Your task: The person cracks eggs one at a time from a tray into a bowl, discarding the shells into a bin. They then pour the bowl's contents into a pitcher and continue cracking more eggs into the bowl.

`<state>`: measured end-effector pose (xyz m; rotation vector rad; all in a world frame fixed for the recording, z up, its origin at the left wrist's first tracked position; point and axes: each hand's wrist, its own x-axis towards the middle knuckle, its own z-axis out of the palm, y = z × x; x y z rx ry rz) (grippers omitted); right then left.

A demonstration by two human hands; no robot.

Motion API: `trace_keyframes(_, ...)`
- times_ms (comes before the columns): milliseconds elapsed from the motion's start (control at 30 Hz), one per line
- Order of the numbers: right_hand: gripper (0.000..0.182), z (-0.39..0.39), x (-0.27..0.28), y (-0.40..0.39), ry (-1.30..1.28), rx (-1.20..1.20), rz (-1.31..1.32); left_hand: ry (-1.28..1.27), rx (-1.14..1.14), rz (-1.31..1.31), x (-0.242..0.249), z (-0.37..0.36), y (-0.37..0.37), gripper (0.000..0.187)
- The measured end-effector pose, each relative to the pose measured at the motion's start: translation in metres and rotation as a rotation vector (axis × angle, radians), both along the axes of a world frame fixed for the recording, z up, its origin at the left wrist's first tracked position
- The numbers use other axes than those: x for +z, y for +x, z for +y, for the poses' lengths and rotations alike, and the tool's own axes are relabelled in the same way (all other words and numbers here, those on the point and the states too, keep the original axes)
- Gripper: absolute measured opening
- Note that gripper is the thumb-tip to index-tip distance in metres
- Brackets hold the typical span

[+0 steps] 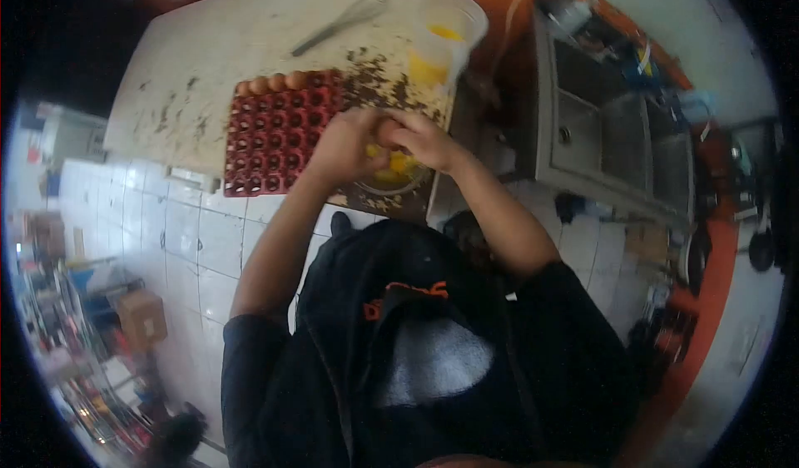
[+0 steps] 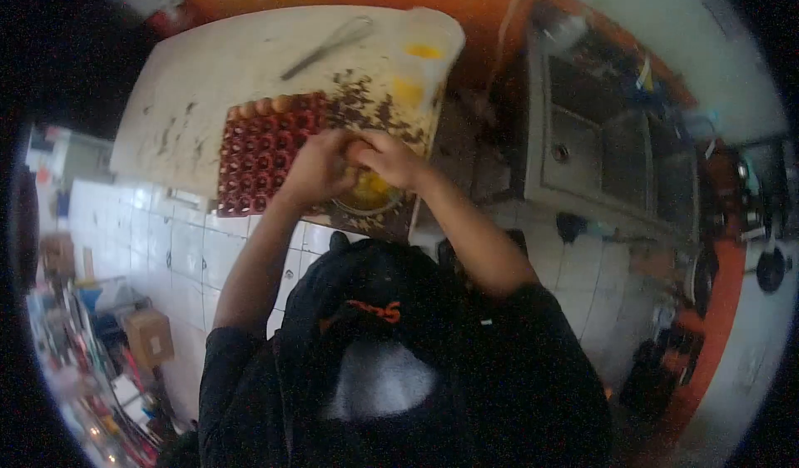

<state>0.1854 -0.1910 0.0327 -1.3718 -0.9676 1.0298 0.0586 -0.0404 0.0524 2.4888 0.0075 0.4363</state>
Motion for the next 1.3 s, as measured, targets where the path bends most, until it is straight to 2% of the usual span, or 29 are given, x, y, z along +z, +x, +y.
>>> trace_keyframes(33, 0.041, 0.0, -0.003, 0.0, -0.012, -0.034, 0.011, -0.012, -0.034, 0.011, 0.002, -0.002, -0.001, 0.043)
trace_keyframes(100, 0.051, 0.005, -0.008, 0.0, 0.048, 0.032, -0.18, -0.056, 0.011, 0.033, 0.008, -0.001, -0.005, 0.044)
trace_keyframes(133, 0.051, 0.002, -0.004, 0.002, 0.049, 0.024, -0.168, -0.054, 0.004, 0.046, 0.015, -0.004, -0.004, 0.044)
trace_keyframes(200, 0.056, 0.003, 0.002, -0.001, -0.115, 0.013, -0.383, -0.017, 0.006, 0.083, 0.018, -0.003, -0.005, 0.043)
trace_keyframes(433, 0.055, 0.005, -0.008, 0.0, -0.255, 0.001, -0.472, 0.064, -0.055, 0.068, -0.002, -0.001, 0.003, 0.047)
trace_keyframes(567, 0.054, 0.0, -0.006, 0.002, -0.185, 0.063, -0.401, 0.062, -0.045, 0.09, -0.004, -0.005, 0.004, 0.043)
trace_keyframes(633, 0.048, 0.001, -0.007, -0.003, -0.01, -0.007, -0.407, 0.122, -0.026, 0.127, 0.0, -0.008, 0.005, 0.039)
trace_keyframes(700, 0.052, -0.001, 0.001, -0.006, -0.097, 0.015, -0.321, 0.118, -0.021, 0.092, -0.002, -0.01, 0.004, 0.039)
trace_keyframes(733, 0.05, -0.003, 0.001, -0.007, -0.083, 0.016, -0.305, 0.126, -0.002, 0.153, -0.006, -0.009, 0.006, 0.048)
trace_keyframes(767, 0.048, -0.003, -0.002, -0.007, -0.059, 0.032, -0.287, 0.029, 0.04, 0.325, 0.016, -0.018, 0.006, 0.046)
trace_keyframes(800, 0.046, -0.003, -0.014, -0.003, -0.061, 0.119, -0.186, 0.084, 0.006, 0.296, 0.001, -0.016, 0.009, 0.041)
trace_keyframes(833, 0.045, -0.005, 0.014, -0.011, -0.234, 0.11, -0.349, 0.034, 0.007, 0.4, 0.017, -0.021, 0.006, 0.035)
trace_keyframes(867, 0.046, -0.006, -0.003, -0.011, -0.102, 0.062, -0.307, 0.026, 0.024, 0.253, -0.005, -0.02, 0.004, 0.031)
trace_keyframes(900, 0.047, -0.005, -0.025, -0.002, -0.264, 0.035, -0.335, 0.049, 0.051, 0.403, 0.014, -0.024, -0.001, 0.029)
trace_keyframes(933, 0.037, -0.011, -0.026, 0.009, -0.204, 0.117, -0.526, 0.114, 0.077, 0.364, 0.001, -0.025, 0.0, 0.028)
trace_keyframes(967, 0.037, -0.011, -0.029, 0.007, -0.277, 0.044, -0.595, 0.052, 0.102, 0.427, 0.003, -0.027, -0.002, 0.029)
trace_keyframes(1000, 0.04, -0.008, -0.007, -0.003, -0.401, 0.096, -0.249, 0.066, 0.101, 0.293, -0.034, -0.025, 0.007, 0.034)
trace_keyframes(1033, 0.037, -0.011, -0.028, 0.004, -0.28, 0.059, -0.279, 0.04, 0.059, 0.25, -0.033, -0.025, 0.004, 0.038)
trace_keyframes(1067, 0.039, -0.012, -0.019, 0.001, -0.367, 0.069, -0.305, 0.065, 0.047, 0.214, -0.026, -0.026, -0.003, 0.039)
trace_keyframes(1133, 0.044, -0.014, -0.029, 0.002, -0.302, 0.029, -0.253, 0.062, 0.099, 0.073, -0.038, -0.03, -0.005, 0.041)
trace_keyframes(1233, 0.042, -0.012, -0.028, 0.007, -0.333, 0.119, -0.184, 0.097, 0.141, 0.106, -0.045, -0.033, 0.0, 0.043)
trace_keyframes(1300, 0.039, -0.015, -0.049, 0.018, -0.272, -0.007, -0.221, 0.103, 0.15, 0.115, -0.053, -0.038, 0.008, 0.044)
